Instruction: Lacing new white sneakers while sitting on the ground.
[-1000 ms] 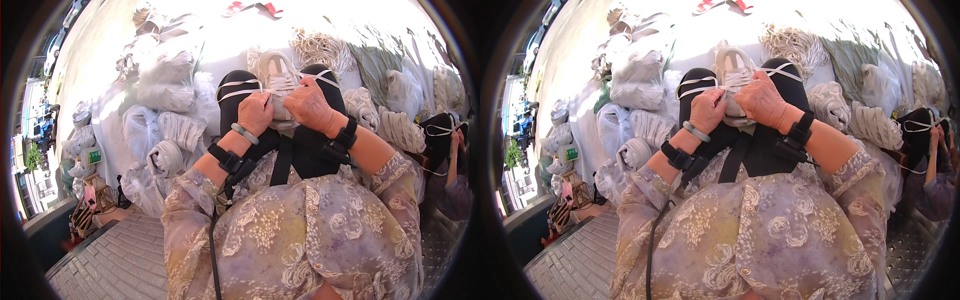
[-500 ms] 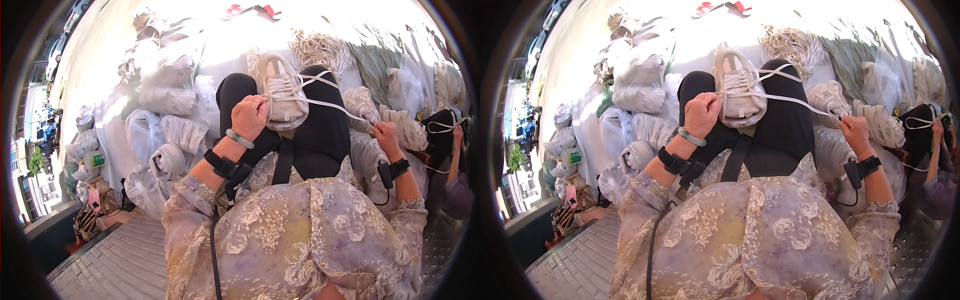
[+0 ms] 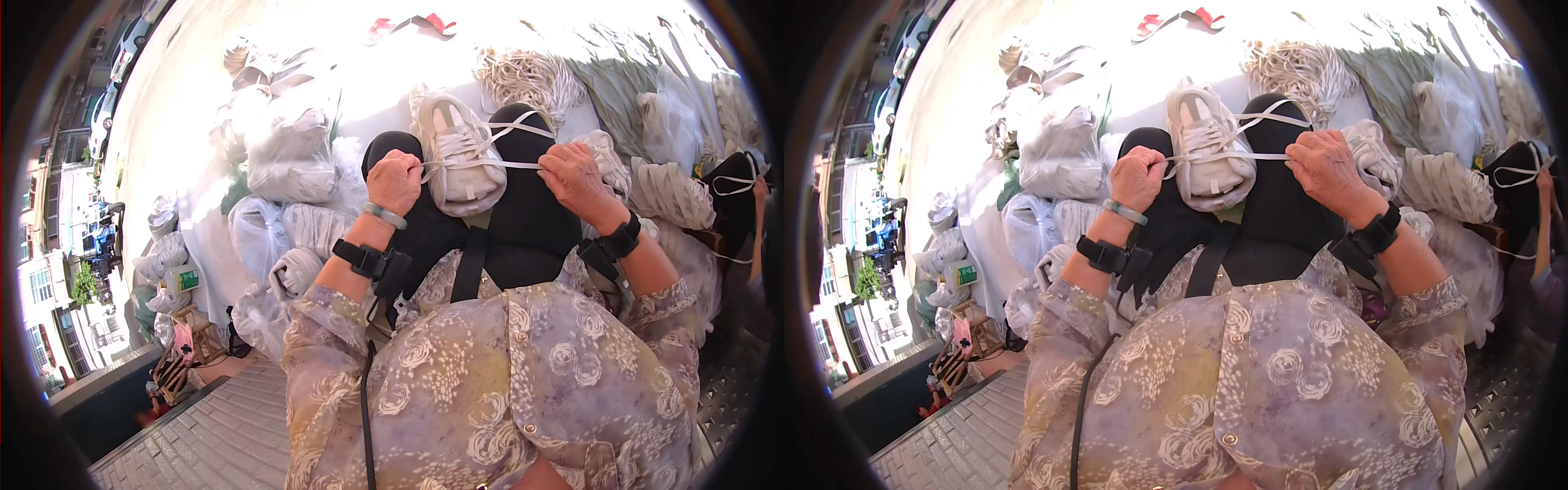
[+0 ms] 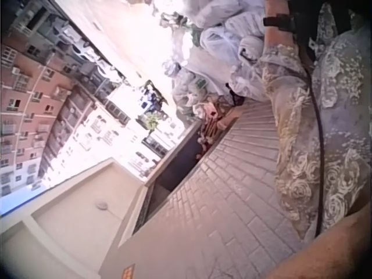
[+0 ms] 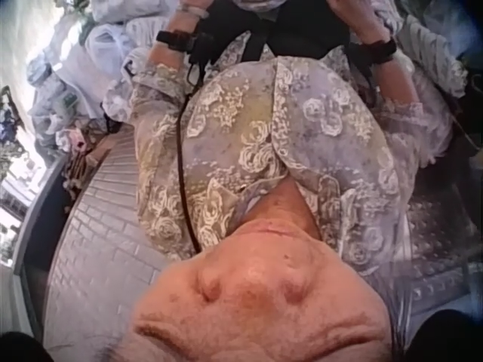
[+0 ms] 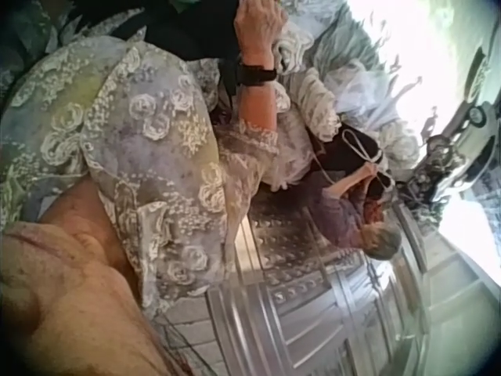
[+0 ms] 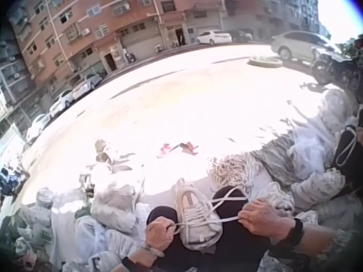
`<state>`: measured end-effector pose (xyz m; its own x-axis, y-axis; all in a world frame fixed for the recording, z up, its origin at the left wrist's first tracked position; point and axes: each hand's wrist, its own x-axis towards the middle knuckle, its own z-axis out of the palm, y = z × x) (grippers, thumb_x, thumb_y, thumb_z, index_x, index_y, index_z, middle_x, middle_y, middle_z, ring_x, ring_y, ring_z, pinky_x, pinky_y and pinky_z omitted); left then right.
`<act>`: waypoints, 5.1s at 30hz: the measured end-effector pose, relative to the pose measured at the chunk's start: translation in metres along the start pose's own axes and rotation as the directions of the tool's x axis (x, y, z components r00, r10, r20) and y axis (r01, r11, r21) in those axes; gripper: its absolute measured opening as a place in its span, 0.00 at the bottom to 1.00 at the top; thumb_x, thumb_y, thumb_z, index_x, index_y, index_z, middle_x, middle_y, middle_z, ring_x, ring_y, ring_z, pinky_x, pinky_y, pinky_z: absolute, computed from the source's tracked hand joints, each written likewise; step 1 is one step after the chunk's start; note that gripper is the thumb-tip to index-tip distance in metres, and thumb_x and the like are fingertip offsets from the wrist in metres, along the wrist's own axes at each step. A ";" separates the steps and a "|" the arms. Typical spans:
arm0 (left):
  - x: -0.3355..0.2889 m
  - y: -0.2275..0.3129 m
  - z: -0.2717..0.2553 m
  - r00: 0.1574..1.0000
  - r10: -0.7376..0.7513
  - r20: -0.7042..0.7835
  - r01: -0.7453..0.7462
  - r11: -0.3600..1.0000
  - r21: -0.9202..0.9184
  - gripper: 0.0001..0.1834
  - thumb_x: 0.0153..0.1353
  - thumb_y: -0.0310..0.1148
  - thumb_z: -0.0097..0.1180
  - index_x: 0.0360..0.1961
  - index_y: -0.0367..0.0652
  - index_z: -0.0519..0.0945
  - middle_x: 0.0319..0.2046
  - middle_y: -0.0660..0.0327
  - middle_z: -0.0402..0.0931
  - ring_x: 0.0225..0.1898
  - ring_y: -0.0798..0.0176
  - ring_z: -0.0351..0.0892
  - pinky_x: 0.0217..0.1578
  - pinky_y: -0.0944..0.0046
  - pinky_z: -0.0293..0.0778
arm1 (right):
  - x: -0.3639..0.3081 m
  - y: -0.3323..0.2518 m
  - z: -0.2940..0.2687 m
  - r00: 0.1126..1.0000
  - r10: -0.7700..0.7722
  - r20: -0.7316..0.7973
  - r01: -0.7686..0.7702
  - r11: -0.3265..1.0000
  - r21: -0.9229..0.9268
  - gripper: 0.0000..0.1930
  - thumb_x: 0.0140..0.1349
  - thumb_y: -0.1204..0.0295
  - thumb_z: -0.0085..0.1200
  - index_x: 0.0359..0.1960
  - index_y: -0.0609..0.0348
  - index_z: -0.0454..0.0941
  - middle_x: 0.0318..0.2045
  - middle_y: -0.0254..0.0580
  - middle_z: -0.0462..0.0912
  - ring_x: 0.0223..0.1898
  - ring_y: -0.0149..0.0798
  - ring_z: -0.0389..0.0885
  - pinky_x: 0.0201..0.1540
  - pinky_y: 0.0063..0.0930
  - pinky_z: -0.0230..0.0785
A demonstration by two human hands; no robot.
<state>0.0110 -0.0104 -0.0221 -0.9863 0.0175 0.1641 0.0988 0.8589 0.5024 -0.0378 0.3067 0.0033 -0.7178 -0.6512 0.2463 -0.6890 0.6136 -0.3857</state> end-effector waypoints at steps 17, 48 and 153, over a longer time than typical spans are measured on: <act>0.016 -0.003 -0.006 0.873 -0.056 0.485 0.419 0.594 -0.687 0.06 0.43 0.27 0.62 0.18 0.41 0.76 0.41 0.61 0.71 0.39 0.73 0.68 0.42 0.73 0.66 | -0.009 -0.002 -0.004 0.994 -0.100 0.041 0.097 0.994 0.056 0.03 0.49 0.78 0.51 0.23 0.54 0.72 0.17 0.37 0.71 0.27 0.41 0.72 0.47 0.40 0.59; 0.017 0.056 0.044 0.989 0.127 -0.079 -0.125 0.992 0.029 0.06 0.46 0.33 0.57 0.25 0.44 0.81 0.44 0.58 0.74 0.48 0.53 0.69 0.50 0.54 0.59 | 0.046 -0.042 0.050 0.994 0.079 0.076 -0.096 0.962 0.254 0.18 0.46 0.69 0.54 0.39 0.63 0.67 0.33 0.52 0.73 0.36 0.53 0.76 0.38 0.41 0.70; -0.109 0.027 -0.115 0.697 -0.158 0.699 0.487 0.820 -0.301 0.07 0.56 0.29 0.51 0.23 0.38 0.76 0.12 0.64 0.67 0.14 0.69 0.65 0.20 0.70 0.65 | -0.029 0.050 -0.020 0.979 0.205 -0.002 -0.202 0.966 0.163 0.07 0.58 0.72 0.50 0.35 0.60 0.78 0.30 0.50 0.79 0.33 0.50 0.78 0.34 0.36 0.69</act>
<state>0.1360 -0.0479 0.0717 -0.7957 0.2347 -0.5584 -0.3594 0.5592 0.7471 -0.0535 0.3654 -0.0059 -0.8442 -0.5103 0.1640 -0.5040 0.6517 -0.5668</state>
